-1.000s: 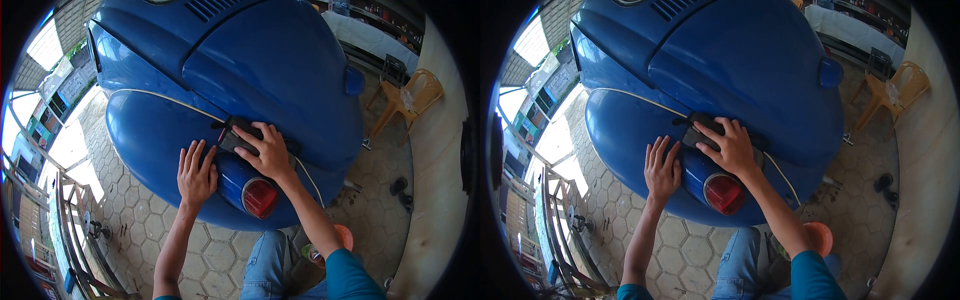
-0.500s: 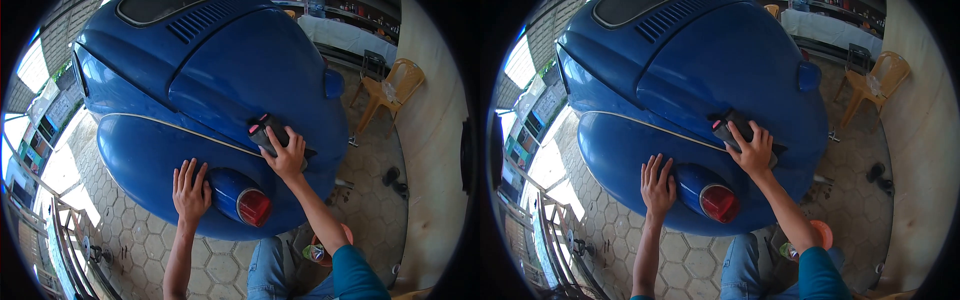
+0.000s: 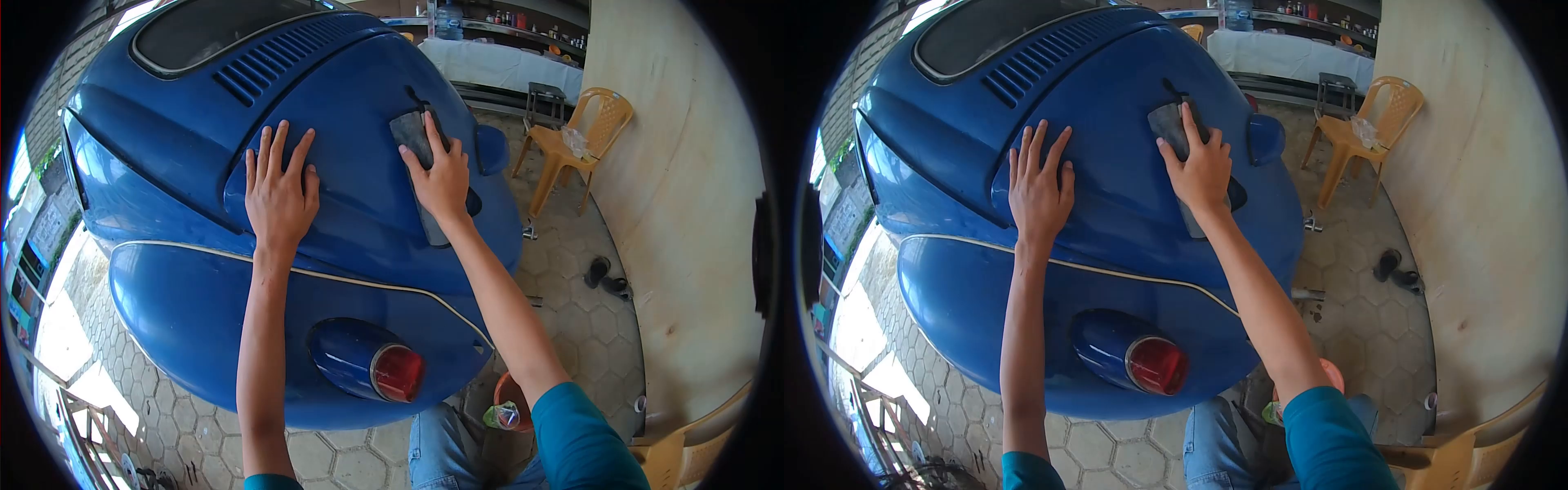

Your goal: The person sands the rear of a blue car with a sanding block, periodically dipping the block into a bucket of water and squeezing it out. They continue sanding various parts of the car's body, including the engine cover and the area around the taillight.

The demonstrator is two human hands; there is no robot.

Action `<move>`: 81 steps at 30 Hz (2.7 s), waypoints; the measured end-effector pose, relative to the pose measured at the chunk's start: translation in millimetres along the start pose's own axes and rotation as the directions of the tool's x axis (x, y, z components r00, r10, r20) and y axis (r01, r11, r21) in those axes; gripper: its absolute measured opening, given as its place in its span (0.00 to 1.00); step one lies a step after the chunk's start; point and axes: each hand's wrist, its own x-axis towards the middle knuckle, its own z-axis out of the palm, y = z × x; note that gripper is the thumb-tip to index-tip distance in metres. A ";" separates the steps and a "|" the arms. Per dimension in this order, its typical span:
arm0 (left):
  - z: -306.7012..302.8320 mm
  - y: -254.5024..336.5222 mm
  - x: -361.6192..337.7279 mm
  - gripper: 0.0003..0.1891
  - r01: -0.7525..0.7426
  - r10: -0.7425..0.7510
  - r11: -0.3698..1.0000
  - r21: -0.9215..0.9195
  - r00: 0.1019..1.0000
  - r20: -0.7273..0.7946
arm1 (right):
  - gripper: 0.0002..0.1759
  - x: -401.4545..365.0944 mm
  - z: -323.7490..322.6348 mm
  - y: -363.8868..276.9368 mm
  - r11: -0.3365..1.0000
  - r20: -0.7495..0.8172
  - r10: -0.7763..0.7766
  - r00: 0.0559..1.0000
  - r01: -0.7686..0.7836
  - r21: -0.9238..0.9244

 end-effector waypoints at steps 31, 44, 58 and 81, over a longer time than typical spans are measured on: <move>10.3 90.2 -34.2 0.32 -0.276 0.285 0.958 -0.075 0.898 0.337 | 0.41 -89.0 -29.3 86.4 0.918 0.106 0.371 0.923 -0.382 0.111; 9.3 97.0 -30.4 0.32 -0.267 0.267 0.963 -0.042 0.918 0.294 | 0.42 -66.6 -23.7 61.9 0.918 0.094 0.381 0.920 -0.388 0.078; 16.7 88.9 -36.7 0.28 -0.281 0.295 0.955 -0.093 0.925 0.238 | 0.47 -208.6 -56.2 94.3 0.886 0.246 0.452 0.858 -0.463 -0.015; 25.1 91.3 -36.7 0.28 -0.323 0.325 0.945 -0.051 0.909 0.259 | 0.47 -186.8 -58.6 200.9 0.674 0.293 0.724 0.625 -0.732 -0.102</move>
